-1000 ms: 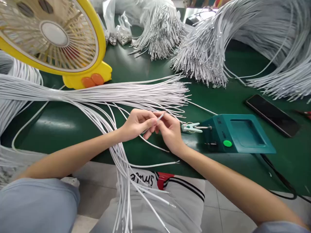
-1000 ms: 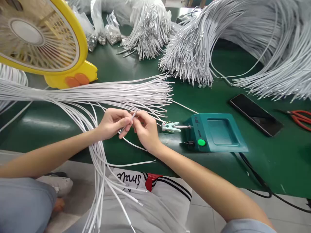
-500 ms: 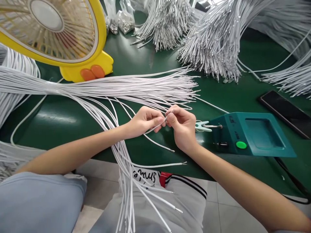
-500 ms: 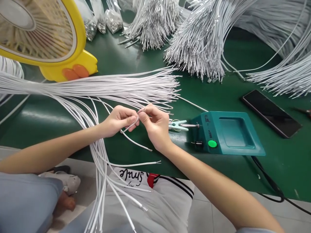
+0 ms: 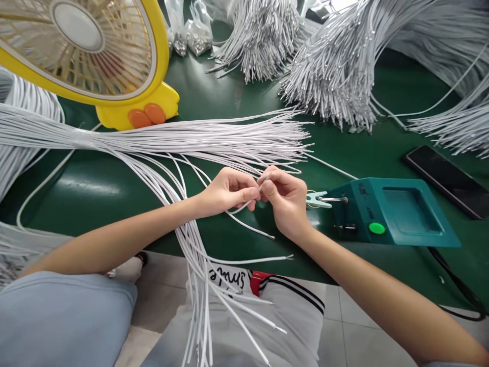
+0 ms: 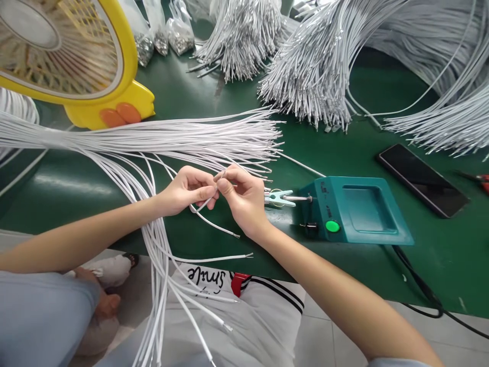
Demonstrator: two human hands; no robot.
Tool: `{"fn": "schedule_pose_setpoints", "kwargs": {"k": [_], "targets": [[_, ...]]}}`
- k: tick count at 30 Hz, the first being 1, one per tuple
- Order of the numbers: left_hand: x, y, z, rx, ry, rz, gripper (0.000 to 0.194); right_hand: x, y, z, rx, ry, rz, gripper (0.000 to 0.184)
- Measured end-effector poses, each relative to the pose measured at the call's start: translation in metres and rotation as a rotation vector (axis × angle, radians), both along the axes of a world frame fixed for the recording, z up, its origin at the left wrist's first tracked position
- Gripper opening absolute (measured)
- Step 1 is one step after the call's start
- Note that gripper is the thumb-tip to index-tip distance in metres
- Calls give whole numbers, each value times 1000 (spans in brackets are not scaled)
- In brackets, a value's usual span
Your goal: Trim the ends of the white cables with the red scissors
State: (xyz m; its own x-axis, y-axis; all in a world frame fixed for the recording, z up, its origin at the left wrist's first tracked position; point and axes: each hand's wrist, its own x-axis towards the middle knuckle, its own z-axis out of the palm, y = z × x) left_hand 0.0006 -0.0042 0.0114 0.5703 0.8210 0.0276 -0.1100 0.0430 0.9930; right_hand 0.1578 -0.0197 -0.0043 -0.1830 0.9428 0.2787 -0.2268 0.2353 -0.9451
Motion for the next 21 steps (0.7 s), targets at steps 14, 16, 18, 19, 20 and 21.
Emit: {"fn": "schedule_pose_setpoints", "kwargs": {"k": [14, 16, 18, 19, 20, 21], "targets": [[1, -5, -3, 109, 67, 181, 27, -1, -1, 2, 46, 12, 93, 20], [2, -5, -4, 151, 64, 202, 25, -1, -1, 2, 26, 16, 93, 17], [2, -4, -5, 162, 37, 180, 23, -1, -1, 2, 5, 17, 87, 15], [1, -3, -5, 157, 25, 155, 23, 0, -1, 2, -6, 14, 80, 15], [1, -3, -4, 147, 20, 123, 24, 0, -1, 2, -14, 11, 72, 15], [0, -2, -4, 135, 20, 96, 25, 0, -1, 2, -23, 10, 61, 15]]}}
